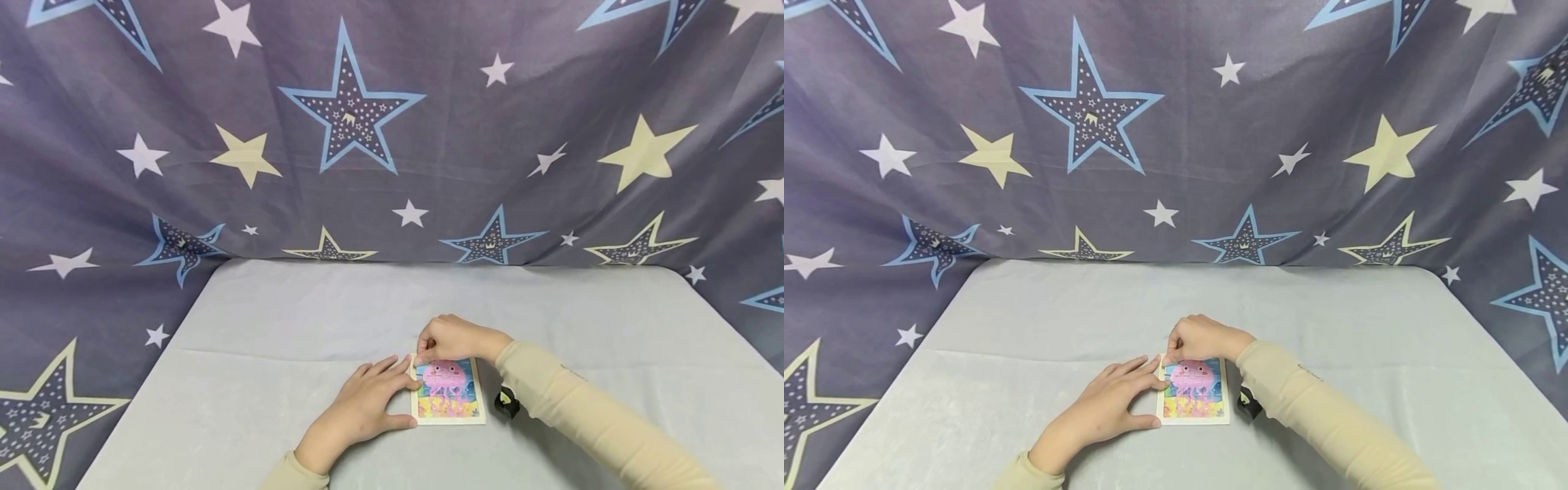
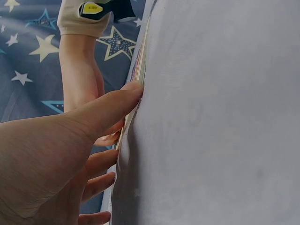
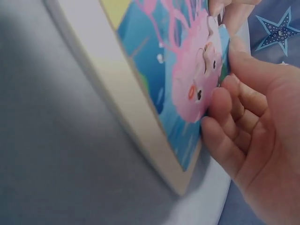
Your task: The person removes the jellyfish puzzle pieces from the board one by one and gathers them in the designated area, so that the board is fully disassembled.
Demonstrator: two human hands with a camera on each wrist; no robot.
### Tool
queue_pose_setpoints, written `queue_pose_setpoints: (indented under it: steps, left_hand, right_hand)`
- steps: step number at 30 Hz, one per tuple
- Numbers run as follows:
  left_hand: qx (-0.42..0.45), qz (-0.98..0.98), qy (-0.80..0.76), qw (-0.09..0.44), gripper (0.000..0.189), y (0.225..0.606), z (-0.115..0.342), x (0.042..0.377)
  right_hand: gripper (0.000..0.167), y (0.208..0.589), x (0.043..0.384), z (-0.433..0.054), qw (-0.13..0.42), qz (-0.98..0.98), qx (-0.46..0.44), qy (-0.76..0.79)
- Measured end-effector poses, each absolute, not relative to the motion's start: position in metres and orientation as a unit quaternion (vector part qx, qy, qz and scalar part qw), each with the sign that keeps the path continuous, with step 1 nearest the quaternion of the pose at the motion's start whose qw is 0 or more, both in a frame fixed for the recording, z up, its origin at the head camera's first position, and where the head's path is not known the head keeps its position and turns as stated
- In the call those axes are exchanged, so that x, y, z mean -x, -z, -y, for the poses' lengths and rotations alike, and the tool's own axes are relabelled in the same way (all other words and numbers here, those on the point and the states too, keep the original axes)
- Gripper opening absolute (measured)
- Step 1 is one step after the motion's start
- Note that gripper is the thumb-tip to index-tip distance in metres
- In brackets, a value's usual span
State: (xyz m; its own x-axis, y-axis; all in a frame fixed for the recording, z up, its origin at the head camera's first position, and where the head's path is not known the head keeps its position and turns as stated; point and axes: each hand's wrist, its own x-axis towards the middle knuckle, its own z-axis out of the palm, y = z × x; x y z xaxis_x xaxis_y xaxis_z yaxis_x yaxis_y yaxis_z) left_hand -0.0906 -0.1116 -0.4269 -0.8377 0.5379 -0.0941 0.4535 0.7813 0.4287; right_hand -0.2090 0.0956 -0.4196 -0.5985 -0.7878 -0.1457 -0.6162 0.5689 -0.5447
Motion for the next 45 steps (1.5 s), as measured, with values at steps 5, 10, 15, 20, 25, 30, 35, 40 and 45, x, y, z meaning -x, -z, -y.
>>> queue_pose_setpoints:
  steps: [5,10,15,20,25,30,35,40,45]
  left_hand:
    - [-0.264,-0.937,-0.203,0.107,0.050,0.428,0.111,0.092]
    - [-0.263,-0.936,-0.207,0.110,0.050,0.428,0.111,0.092]
    - [-0.262,-0.937,-0.205,0.111,0.051,0.428,0.112,0.091]
    - [-0.258,-0.937,-0.205,0.112,0.050,0.428,0.112,0.091]
    - [-0.259,-0.937,-0.205,0.110,0.050,0.428,0.112,0.091]
    - [-0.259,-0.938,-0.204,0.110,0.050,0.428,0.111,0.091]
    - [-0.261,-0.936,-0.207,0.110,0.050,0.426,0.111,0.091]
    - [-0.263,-0.935,-0.211,0.108,0.049,0.426,0.111,0.091]
    - [-0.263,-0.934,-0.215,0.108,0.048,0.425,0.112,0.091]
  right_hand:
    - [0.015,0.420,0.209,-0.098,0.191,-0.866,0.403,0.224]
    - [0.013,0.422,0.206,-0.104,0.174,-0.863,0.407,0.243]
    - [0.012,0.427,0.201,-0.110,0.167,-0.861,0.392,0.279]
    - [0.012,0.429,0.199,-0.112,0.163,-0.856,0.387,0.301]
    - [0.012,0.428,0.198,-0.112,0.162,-0.860,0.384,0.294]
    - [0.015,0.430,0.199,-0.111,0.158,-0.862,0.388,0.285]
    - [0.015,0.431,0.199,-0.113,0.160,-0.858,0.386,0.298]
    - [0.010,0.431,0.199,-0.115,0.163,-0.854,0.382,0.314]
    - [0.011,0.430,0.200,-0.114,0.174,-0.852,0.377,0.319]
